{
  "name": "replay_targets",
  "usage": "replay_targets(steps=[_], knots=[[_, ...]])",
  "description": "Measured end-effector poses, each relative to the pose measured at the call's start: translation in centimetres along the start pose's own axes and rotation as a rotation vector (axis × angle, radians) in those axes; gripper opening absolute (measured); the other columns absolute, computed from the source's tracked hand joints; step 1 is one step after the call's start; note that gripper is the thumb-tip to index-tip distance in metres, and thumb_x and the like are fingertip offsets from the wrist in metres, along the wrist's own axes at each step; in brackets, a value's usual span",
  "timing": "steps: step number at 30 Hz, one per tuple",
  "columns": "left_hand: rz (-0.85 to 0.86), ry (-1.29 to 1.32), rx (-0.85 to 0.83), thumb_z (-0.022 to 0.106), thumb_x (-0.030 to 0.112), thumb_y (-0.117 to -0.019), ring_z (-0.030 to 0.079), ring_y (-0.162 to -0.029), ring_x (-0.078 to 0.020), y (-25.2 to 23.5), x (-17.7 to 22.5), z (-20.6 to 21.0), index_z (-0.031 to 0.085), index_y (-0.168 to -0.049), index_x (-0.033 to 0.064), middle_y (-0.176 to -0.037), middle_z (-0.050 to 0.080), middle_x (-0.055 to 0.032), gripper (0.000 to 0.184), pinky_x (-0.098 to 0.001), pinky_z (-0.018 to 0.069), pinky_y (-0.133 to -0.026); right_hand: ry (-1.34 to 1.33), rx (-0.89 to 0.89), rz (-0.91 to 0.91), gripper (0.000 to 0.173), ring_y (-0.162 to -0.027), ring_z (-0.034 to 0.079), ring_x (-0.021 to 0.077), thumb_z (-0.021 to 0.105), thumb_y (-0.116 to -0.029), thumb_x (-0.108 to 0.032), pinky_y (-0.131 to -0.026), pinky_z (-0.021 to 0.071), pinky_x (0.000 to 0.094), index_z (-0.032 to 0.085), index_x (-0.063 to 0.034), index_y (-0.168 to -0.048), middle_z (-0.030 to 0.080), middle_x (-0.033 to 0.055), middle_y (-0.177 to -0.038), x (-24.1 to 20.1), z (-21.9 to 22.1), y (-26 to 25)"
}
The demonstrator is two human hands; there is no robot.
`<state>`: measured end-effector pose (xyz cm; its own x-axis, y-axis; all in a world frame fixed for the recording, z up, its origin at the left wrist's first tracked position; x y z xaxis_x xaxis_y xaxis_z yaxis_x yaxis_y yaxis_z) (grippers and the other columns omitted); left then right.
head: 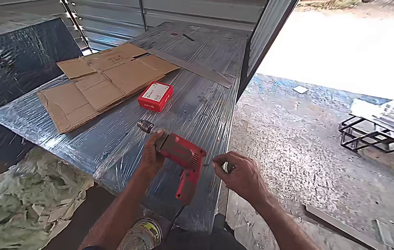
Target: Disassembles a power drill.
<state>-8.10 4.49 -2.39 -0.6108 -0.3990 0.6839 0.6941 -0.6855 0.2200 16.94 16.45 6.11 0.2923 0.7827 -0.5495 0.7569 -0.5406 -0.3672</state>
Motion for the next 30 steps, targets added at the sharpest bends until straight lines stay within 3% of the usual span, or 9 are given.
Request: replay_targets(steps=[6, 9, 12, 16, 18, 21, 25, 28, 30], knots=[[-0.111, -0.117, 0.001, 0.048, 0.02, -0.1044, 0.071, -0.084, -0.0234, -1.2, -1.4, -0.1, 0.059, -0.11, 0.0032, -0.091, 0.07, -0.0146, 0.021, -0.0424, 0.0611, -0.077, -0.099, -0.303, 0.391, 0.024, -0.073, 0.065, 0.0022, 0.063, -0.0935, -0.046, -0.068, 0.0542, 0.0332, 0.078, -0.0276, -0.099, 0.074, -0.0134, -0.087, 6.8, 4.8, -0.8], [-0.122, -0.218, -0.007, 0.052, 0.019, -0.1037, 0.072, -0.088, -0.0246, -1.9, -1.8, 0.0, 0.056, -0.119, 0.0021, -0.097, 0.07, -0.0159, 0.023, -0.0432, 0.0613, -0.081, -0.078, -0.364, 0.405, 0.026, -0.081, 0.068, 0.0053, 0.062, -0.0939, -0.047, -0.075, 0.0547, 0.0402, 0.078, -0.028, -0.1, 0.074, -0.0116, -0.089, 8.0, 5.9, -1.7], [-0.135, -0.283, 0.019, 0.053, 0.02, -0.1039, 0.072, -0.088, -0.0241, -2.5, -2.4, -0.4, 0.058, -0.118, 0.0014, -0.097, 0.071, -0.0152, 0.024, -0.0421, 0.0612, -0.08, -0.057, -0.399, 0.39, 0.028, -0.085, 0.07, 0.0073, 0.06, -0.0936, -0.049, -0.077, 0.0557, 0.0448, 0.079, -0.0295, -0.101, 0.075, -0.0104, -0.091, 8.9, 7.1, -1.9], [-0.134, -0.385, 0.022, 0.054, 0.021, -0.1035, 0.072, -0.088, -0.0243, -3.5, -2.6, -1.0, 0.058, -0.121, 0.0009, -0.097, 0.071, -0.0158, 0.027, -0.0422, 0.0618, -0.08, -0.09, -0.42, 0.385, 0.035, -0.092, 0.07, 0.009, 0.056, -0.0977, -0.046, -0.085, 0.0564, 0.0428, 0.077, -0.0278, -0.119, 0.076, -0.0072, -0.101, 9.6, 8.0, -1.8], [-0.106, -0.492, -0.01, 0.053, 0.02, -0.1025, 0.072, -0.087, -0.0229, -3.8, -2.2, -1.2, 0.058, -0.119, 0.001, -0.095, 0.072, -0.0145, 0.026, -0.0409, 0.0617, -0.079, -0.115, -0.41, 0.382, 0.035, -0.084, 0.069, 0.0087, 0.054, -0.1005, -0.045, -0.08, 0.0564, 0.0409, 0.074, -0.0279, -0.123, 0.076, -0.0065, -0.096, 10.1, 8.1, -1.3], [-0.071, -0.808, -0.078, 0.057, 0.029, -0.0988, 0.072, -0.089, -0.0192, -4.5, -0.8, -1.5, 0.062, -0.116, 0.0028, -0.096, 0.072, -0.0105, 0.032, -0.0385, 0.0606, -0.081, -0.247, -0.262, 0.367, 0.034, -0.058, 0.054, 0.0068, 0.052, -0.1041, -0.044, -0.058, 0.0478, 0.0307, 0.071, -0.0246, -0.123, 0.062, -0.007, -0.073, 10.3, 6.5, -0.4], [-0.093, -1.26, -0.069, 0.056, 0.062, -0.0955, 0.071, -0.096, -0.0174, -4.8, 0.8, -3.1, 0.068, -0.117, 0.0089, -0.101, 0.073, -0.0069, 0.058, -0.0423, 0.0589, -0.088, -1.078, 0.078, 0.482, 0.026, -0.04, 0.037, 0.0054, 0.048, -0.1071, -0.02, -0.039, 0.038, 0.0209, 0.068, -0.0066, -0.117, 0.041, -0.0047, -0.057, 9.7, 3.1, 2.9], [-0.111, -1.547, -0.016, 0.049, 0.078, -0.0911, 0.072, -0.092, -0.0237, -4.5, 1.9, -3.1, 0.07, -0.108, 0.0076, -0.094, 0.072, -0.0113, 0.076, -0.0519, 0.058, -0.085, -1.587, 0.288, 0.655, 0.028, -0.038, 0.038, 0.0045, 0.04, -0.1105, -0.02, -0.038, 0.0413, 0.0216, 0.064, -0.0042, -0.113, 0.037, -0.0068, -0.054, 9.4, 3.1, 7.2], [-0.075, -1.774, -0.021, 0.044, 0.078, -0.0941, 0.068, -0.077, -0.027, -3.9, 3.0, -1.4, 0.067, -0.09, 0.0059, -0.078, 0.067, -0.012, 0.075, -0.0546, 0.055, -0.073, -1.631, 0.334, 0.798, 0.036, -0.041, 0.043, 0.0056, 0.034, -0.1122, -0.026, -0.041, 0.0454, 0.0227, 0.063, -0.0058, -0.111, 0.043, -0.0055, -0.056, 10.6, 3.8, 10.2]])
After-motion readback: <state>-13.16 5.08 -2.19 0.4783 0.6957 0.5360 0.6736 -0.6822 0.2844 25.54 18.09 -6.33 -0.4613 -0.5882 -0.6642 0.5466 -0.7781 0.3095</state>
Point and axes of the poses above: each hand's wrist, its own y-axis away from the middle knuckle, its own z-axis out of the palm, x = y × z, the point moved 9 cm from there along -y, towards the middle knuckle
